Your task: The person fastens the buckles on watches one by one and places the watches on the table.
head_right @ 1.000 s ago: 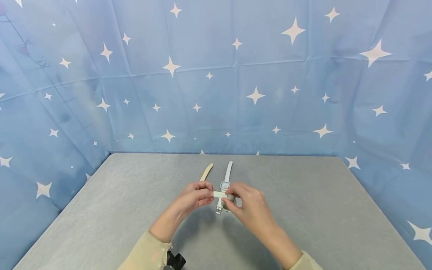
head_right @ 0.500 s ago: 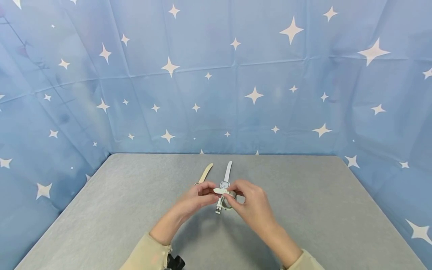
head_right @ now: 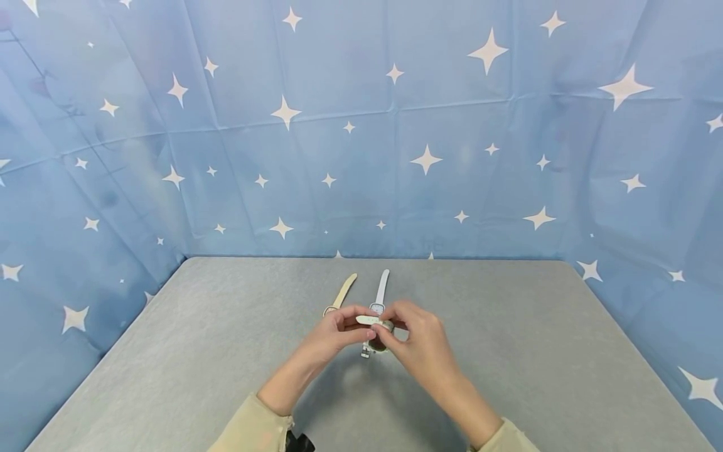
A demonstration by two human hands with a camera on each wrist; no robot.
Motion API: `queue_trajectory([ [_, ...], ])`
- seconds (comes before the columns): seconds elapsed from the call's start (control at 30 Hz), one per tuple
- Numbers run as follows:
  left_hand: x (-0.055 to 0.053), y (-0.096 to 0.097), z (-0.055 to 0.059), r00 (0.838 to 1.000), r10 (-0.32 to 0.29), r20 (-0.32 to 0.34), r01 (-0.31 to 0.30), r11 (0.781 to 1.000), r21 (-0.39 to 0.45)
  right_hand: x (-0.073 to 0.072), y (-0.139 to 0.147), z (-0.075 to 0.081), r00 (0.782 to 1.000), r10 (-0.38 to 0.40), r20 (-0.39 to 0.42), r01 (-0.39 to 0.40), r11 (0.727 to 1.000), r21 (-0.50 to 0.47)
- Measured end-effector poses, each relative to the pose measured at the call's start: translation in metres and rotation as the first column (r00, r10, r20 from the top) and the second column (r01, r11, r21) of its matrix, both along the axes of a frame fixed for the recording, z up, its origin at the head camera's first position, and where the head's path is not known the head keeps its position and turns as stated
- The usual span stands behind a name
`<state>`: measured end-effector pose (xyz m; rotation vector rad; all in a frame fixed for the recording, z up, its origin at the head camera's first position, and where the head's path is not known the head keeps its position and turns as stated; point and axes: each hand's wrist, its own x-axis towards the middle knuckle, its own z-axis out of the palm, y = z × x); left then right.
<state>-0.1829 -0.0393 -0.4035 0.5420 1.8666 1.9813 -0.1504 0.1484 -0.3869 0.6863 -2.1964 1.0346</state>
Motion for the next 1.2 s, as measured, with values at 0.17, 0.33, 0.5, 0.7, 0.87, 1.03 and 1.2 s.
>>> queue_trajectory([
  [0.17, 0.0017, 0.0017, 0.0, 1.0, 0.012, -0.017, -0.012, 1.0, 0.012, 0.0001, 0.0002, -0.0002, 1.0, 0.0, 0.01, 0.0, 1.0, 0.001],
  [0.33, 0.002, 0.0029, -0.001, 0.997, 0.057, -0.06, -0.059, 0.998, -0.031, -0.0002, 0.0012, -0.0002, 0.999, 0.052, -0.014, -0.052, 0.999, 0.016],
  [0.5, 0.0012, 0.0035, -0.0021, 0.995, 0.065, -0.079, -0.068, 0.997, -0.042, -0.0011, 0.0015, 0.0002, 0.996, 0.068, -0.061, -0.063, 0.995, 0.075],
  [0.7, 0.0013, 0.0034, -0.0021, 0.995, 0.073, -0.072, -0.078, 0.994, -0.073, -0.001, 0.0017, -0.0014, 0.991, 0.052, -0.127, -0.032, 0.988, 0.15],
  [0.87, 0.0011, 0.0036, -0.002, 0.993, 0.092, -0.075, -0.098, 0.992, -0.083, -0.0021, 0.0011, -0.003, 0.99, 0.051, -0.133, -0.032, 0.99, 0.14],
  [1.03, 0.001, 0.0034, -0.0021, 0.991, 0.1, -0.083, -0.107, 0.99, -0.088, -0.0038, -0.0002, -0.004, 0.986, 0.065, -0.153, -0.046, 0.991, 0.126],
  [1.2, 0.0021, 0.0032, -0.0015, 0.99, 0.107, -0.087, -0.115, 0.989, -0.093, -0.0041, -0.0015, -0.0043, 0.986, 0.056, -0.158, -0.038, 0.993, 0.115],
])
